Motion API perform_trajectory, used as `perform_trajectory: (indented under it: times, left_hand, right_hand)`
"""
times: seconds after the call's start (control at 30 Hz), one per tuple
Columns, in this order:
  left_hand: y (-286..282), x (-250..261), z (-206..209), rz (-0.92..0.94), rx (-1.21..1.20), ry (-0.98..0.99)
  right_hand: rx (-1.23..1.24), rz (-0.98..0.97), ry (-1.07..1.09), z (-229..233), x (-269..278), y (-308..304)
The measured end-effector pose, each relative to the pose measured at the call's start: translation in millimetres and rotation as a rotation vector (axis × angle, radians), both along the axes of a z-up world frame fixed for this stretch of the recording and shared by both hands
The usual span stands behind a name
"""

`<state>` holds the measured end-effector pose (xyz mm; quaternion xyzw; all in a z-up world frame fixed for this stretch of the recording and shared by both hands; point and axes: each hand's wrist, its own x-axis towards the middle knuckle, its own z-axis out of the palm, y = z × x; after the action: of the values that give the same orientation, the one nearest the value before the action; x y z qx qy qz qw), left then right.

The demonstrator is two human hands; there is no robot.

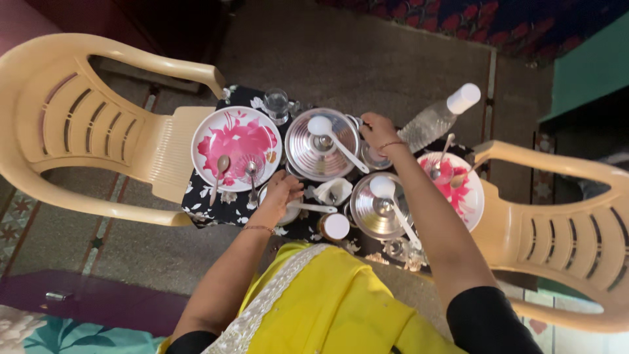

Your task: The person prepares several containers and plates on a small table by pouring liquid from a bottle, using a spoon to move contents between dishes, and opening various small jars and containers.

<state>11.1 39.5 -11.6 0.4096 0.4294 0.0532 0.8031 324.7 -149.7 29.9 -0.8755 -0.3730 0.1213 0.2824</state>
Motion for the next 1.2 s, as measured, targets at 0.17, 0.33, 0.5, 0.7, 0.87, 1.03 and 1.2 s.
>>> perform_trajectory:
  times: [0.17,0.33,0.5,0.7,0.87,1.03,1.2]
  left_hand:
    - [-1,7,-1,0.048,-0.019,-0.001]
    - [1,7,3,0.066,-0.045,-0.018]
    - [1,9,13,-0.007,-0.023,-0.069]
    - [5,10,25,-0.049,0.039,-0.046]
    - [12,15,30,-0.048,0.047,-0.004]
    - [15,16,38,-0.088,0.086,-0.001]
    - [16,16,44,-0.085,0.107,0.037]
  right_hand:
    - [0.105,0.055,-0.009,-16,7,37]
    - [0.012,0.062,0.125,-21,10,47]
    - [-0.03,0.115,0.054,-27,15,47]
    - [0.014,0.133,-0.018,-39,14,35]
    - [-0.012,0.112,0.033,-39,14,26]
    - [0.009,0.109,0.028,-25,5,20]
    - [0.018,0.098,0.105,-1,-7,16]
